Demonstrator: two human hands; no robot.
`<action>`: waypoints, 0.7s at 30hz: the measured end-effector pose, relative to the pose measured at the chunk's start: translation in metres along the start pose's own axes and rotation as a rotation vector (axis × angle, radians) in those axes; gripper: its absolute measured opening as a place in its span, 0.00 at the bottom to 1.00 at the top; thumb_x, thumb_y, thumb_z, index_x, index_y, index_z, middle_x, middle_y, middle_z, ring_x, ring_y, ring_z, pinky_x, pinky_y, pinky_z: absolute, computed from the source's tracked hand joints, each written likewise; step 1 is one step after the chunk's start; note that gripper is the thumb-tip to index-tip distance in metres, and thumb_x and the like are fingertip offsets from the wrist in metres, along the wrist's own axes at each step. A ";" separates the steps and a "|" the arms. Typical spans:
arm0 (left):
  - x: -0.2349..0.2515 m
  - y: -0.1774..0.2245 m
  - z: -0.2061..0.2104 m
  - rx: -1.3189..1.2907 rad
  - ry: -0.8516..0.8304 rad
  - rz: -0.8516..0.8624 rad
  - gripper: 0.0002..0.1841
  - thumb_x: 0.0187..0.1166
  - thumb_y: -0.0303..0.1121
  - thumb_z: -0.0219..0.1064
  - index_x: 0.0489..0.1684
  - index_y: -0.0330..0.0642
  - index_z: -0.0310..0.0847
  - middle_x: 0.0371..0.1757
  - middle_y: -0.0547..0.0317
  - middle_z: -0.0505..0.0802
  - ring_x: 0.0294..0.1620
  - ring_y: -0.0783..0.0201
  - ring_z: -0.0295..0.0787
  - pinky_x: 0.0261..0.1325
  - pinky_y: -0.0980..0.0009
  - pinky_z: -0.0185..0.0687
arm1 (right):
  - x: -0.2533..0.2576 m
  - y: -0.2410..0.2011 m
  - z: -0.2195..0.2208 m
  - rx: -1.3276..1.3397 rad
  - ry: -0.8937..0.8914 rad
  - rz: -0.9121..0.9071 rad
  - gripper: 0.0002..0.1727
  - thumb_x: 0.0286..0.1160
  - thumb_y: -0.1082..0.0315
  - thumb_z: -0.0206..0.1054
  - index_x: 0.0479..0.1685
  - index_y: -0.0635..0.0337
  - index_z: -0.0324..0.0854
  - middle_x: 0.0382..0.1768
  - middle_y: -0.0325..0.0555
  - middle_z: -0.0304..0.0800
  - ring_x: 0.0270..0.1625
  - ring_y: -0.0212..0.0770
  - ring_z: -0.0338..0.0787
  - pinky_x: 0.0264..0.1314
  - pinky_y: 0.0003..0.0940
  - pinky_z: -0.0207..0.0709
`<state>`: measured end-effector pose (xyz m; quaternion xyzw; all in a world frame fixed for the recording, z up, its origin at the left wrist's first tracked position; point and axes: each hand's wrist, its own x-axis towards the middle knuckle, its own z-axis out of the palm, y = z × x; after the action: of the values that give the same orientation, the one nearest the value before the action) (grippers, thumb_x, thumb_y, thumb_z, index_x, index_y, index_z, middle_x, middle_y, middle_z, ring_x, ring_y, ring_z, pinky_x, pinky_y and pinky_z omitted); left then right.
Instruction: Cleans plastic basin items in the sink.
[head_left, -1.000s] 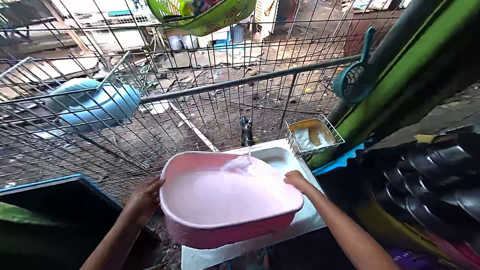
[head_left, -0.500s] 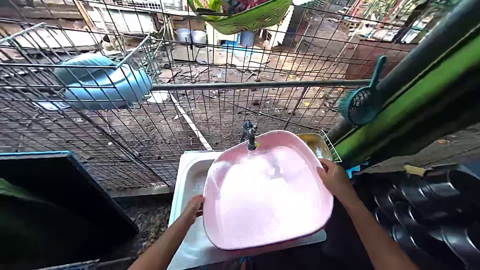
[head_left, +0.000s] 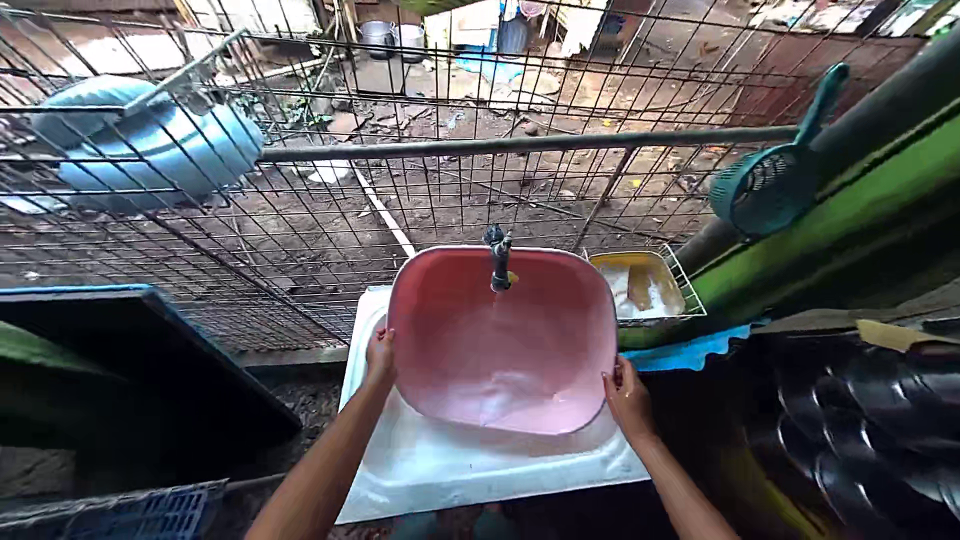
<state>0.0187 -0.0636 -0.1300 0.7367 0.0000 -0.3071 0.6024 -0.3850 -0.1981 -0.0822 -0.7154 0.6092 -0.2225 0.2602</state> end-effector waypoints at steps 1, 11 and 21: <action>0.002 0.015 -0.011 0.057 0.001 0.033 0.19 0.88 0.24 0.56 0.73 0.24 0.69 0.66 0.31 0.83 0.61 0.49 0.83 0.67 0.52 0.77 | 0.002 0.001 0.011 0.035 -0.076 0.055 0.26 0.81 0.76 0.63 0.76 0.80 0.69 0.51 0.76 0.89 0.55 0.69 0.91 0.66 0.62 0.79; -0.088 0.128 -0.086 0.329 -0.128 0.677 0.16 0.72 0.25 0.67 0.55 0.25 0.76 0.42 0.57 0.86 0.41 0.78 0.82 0.49 0.79 0.80 | 0.034 -0.013 0.146 0.327 -0.519 0.519 0.25 0.81 0.78 0.59 0.77 0.73 0.68 0.66 0.74 0.81 0.60 0.66 0.89 0.59 0.61 0.83; -0.150 0.138 -0.135 0.408 0.114 1.054 0.12 0.58 0.28 0.66 0.34 0.27 0.78 0.26 0.69 0.81 0.27 0.91 0.73 0.32 0.92 0.70 | 0.062 -0.105 0.175 0.763 -0.816 0.619 0.33 0.97 0.49 0.34 0.86 0.62 0.62 0.71 0.70 0.77 0.63 0.61 0.84 0.61 0.58 0.76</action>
<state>0.0092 0.0744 0.0721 0.7541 -0.3945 0.0815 0.5186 -0.1851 -0.2293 -0.1485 -0.3906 0.5174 -0.0481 0.7598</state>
